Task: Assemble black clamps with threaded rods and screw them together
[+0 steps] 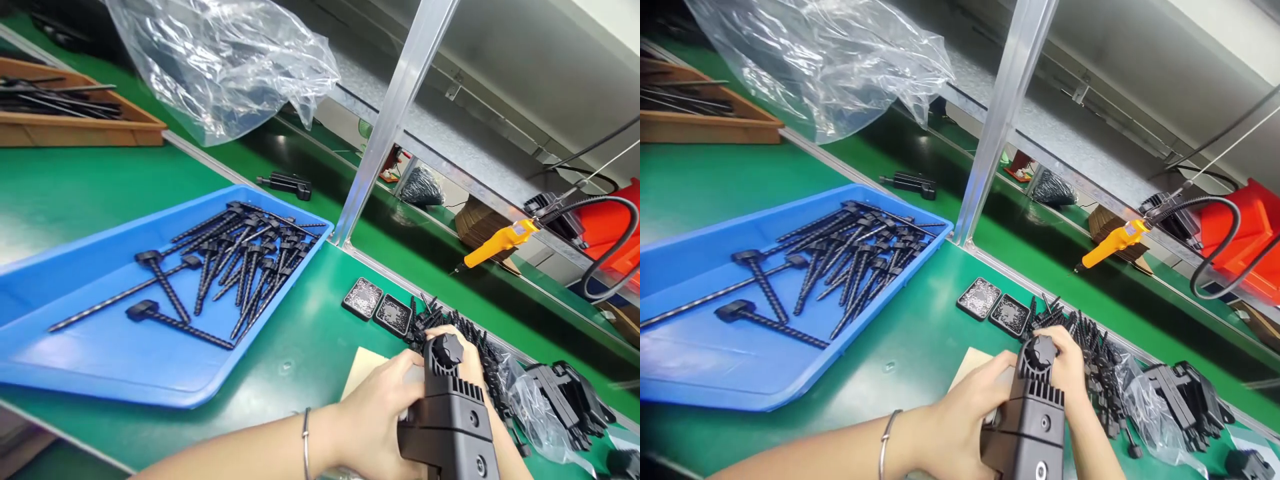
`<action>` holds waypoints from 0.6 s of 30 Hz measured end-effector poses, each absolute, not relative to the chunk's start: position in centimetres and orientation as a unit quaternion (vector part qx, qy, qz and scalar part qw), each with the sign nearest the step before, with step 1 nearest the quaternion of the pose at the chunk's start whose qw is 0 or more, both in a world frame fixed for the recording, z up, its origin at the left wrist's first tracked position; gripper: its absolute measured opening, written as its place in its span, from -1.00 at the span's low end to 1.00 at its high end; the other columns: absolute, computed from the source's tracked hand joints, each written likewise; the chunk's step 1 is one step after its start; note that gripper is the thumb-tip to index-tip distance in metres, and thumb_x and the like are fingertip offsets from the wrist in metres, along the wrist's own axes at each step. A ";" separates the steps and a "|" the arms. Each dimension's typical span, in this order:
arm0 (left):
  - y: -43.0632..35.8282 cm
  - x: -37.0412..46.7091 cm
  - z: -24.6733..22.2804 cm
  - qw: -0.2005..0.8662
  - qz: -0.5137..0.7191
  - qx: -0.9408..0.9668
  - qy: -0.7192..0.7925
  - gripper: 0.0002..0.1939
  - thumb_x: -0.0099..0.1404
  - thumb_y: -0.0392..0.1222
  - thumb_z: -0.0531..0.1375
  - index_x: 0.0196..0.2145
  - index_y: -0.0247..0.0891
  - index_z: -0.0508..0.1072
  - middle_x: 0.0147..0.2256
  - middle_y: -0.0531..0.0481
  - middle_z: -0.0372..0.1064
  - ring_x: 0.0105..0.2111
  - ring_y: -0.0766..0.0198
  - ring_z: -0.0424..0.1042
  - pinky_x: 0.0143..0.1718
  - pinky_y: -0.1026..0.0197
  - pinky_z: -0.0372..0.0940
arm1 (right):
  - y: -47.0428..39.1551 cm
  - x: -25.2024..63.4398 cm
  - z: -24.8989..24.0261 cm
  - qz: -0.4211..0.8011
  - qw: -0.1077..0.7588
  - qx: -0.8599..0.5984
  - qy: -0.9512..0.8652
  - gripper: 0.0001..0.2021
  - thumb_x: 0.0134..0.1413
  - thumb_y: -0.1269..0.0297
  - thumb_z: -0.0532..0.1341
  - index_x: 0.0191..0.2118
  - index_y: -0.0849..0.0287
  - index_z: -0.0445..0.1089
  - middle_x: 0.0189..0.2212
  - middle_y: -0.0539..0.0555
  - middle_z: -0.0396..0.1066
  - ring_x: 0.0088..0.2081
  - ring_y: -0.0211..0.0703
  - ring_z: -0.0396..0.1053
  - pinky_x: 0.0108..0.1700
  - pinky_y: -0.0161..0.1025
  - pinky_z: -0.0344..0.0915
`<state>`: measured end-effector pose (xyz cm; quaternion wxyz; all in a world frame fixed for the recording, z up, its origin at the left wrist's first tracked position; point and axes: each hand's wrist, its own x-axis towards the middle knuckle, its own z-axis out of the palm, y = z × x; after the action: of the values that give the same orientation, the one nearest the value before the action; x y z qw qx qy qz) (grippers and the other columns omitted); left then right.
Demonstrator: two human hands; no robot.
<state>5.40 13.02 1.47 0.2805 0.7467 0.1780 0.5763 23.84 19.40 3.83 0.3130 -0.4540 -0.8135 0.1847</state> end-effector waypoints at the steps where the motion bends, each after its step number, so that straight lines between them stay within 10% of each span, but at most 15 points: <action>1: 13.0 5.4 1.2 0.280 0.583 0.743 0.176 -0.57 -0.03 -0.06 0.32 -0.17 -0.22 0.43 -0.22 -0.11 0.37 -0.23 0.04 0.33 -0.21 0.06 0.35 | 21.1 22.1 3.2 0.171 0.288 -0.447 -0.830 -0.72 0.31 0.15 0.16 -0.31 0.21 0.49 -0.32 0.15 0.49 -0.25 -0.07 0.46 -0.15 -0.10 0.43; 10: 13.3 5.4 -0.8 0.319 0.574 0.737 0.159 -0.43 0.01 -0.08 0.41 -0.02 -0.17 0.38 -0.02 -0.21 0.29 -0.04 -0.09 0.37 -0.01 -0.03 0.37 | 28.2 9.1 -0.2 0.099 0.062 -0.469 -0.876 -0.82 0.30 0.23 0.25 -0.21 0.26 0.44 -0.18 0.08 0.45 -0.08 -0.08 0.42 0.03 0.00 0.38; 18: 12.8 5.0 -0.1 0.352 0.544 0.739 0.183 -0.34 -0.05 -0.28 0.39 0.04 -0.13 0.37 0.01 -0.16 0.26 0.01 -0.08 0.33 0.03 -0.04 0.37 | 29.5 9.8 -1.4 0.177 0.070 -0.505 -0.842 -0.81 0.33 0.21 0.22 -0.14 0.24 0.45 -0.14 0.10 0.47 -0.08 -0.10 0.44 0.04 -0.01 0.39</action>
<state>4.98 12.79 -0.06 0.3520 0.7391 0.1831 0.5443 9.78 29.52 -1.37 0.0698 -0.5051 -0.8420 0.1765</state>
